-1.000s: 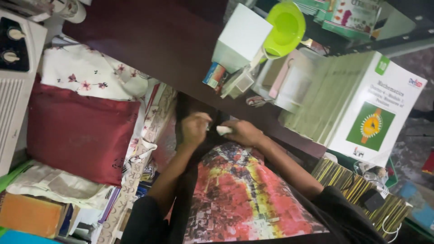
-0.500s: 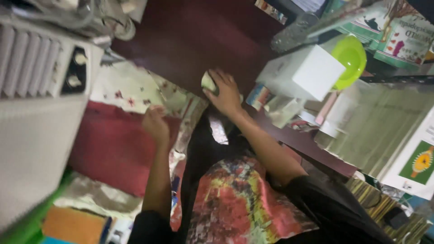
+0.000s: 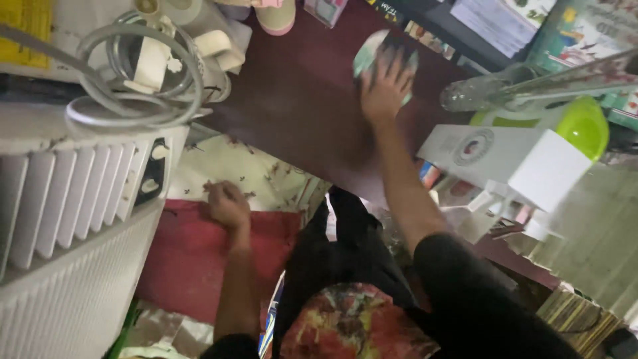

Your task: Cleaning and organizing various items on a desk and shelf.

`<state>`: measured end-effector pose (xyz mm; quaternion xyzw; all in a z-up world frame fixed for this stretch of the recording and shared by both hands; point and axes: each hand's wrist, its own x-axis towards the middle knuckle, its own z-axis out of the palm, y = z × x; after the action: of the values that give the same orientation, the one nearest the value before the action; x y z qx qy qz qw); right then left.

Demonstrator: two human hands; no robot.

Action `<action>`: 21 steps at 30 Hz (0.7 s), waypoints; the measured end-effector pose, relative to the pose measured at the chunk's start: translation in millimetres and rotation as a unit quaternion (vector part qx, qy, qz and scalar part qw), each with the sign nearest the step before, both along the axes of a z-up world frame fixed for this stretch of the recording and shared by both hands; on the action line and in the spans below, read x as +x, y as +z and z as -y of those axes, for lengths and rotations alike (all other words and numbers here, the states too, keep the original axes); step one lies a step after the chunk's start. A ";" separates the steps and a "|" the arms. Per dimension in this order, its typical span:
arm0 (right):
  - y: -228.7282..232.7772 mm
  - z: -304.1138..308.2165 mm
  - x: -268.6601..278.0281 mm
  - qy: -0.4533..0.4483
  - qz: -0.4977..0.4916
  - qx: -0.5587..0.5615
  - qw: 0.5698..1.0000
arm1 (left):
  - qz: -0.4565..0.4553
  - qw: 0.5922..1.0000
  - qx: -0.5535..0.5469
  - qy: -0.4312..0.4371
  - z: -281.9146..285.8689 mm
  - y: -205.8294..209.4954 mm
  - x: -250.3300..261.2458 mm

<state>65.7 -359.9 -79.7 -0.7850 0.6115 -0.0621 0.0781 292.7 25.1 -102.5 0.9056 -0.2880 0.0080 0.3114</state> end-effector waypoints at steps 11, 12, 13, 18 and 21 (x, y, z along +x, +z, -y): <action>8.6 -104.4 96.5 0.162 0.049 -0.011 0.986 | 0.085 0.995 0.020 0.055 4.8 -27.7 -0.2; 16.8 -137.3 102.2 0.236 0.058 0.013 0.970 | 0.107 0.993 0.025 0.053 4.5 -26.8 -0.1; 22.2 -150.5 115.1 0.240 0.060 0.015 0.969 | 0.109 0.992 0.027 0.058 1.9 -26.9 0.7; 23.7 -181.4 171.6 0.363 0.058 0.115 0.923 | 0.051 0.997 0.041 0.046 6.2 -17.4 -0.1; 26.6 -175.4 195.2 0.418 0.050 0.077 0.904 | 0.104 0.993 0.039 0.037 6.1 -22.0 -1.8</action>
<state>260.9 -184.5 -53.1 -0.9559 0.2256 -0.0154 0.1875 290.9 19.0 -124.5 0.9213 -0.2854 0.1020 0.2435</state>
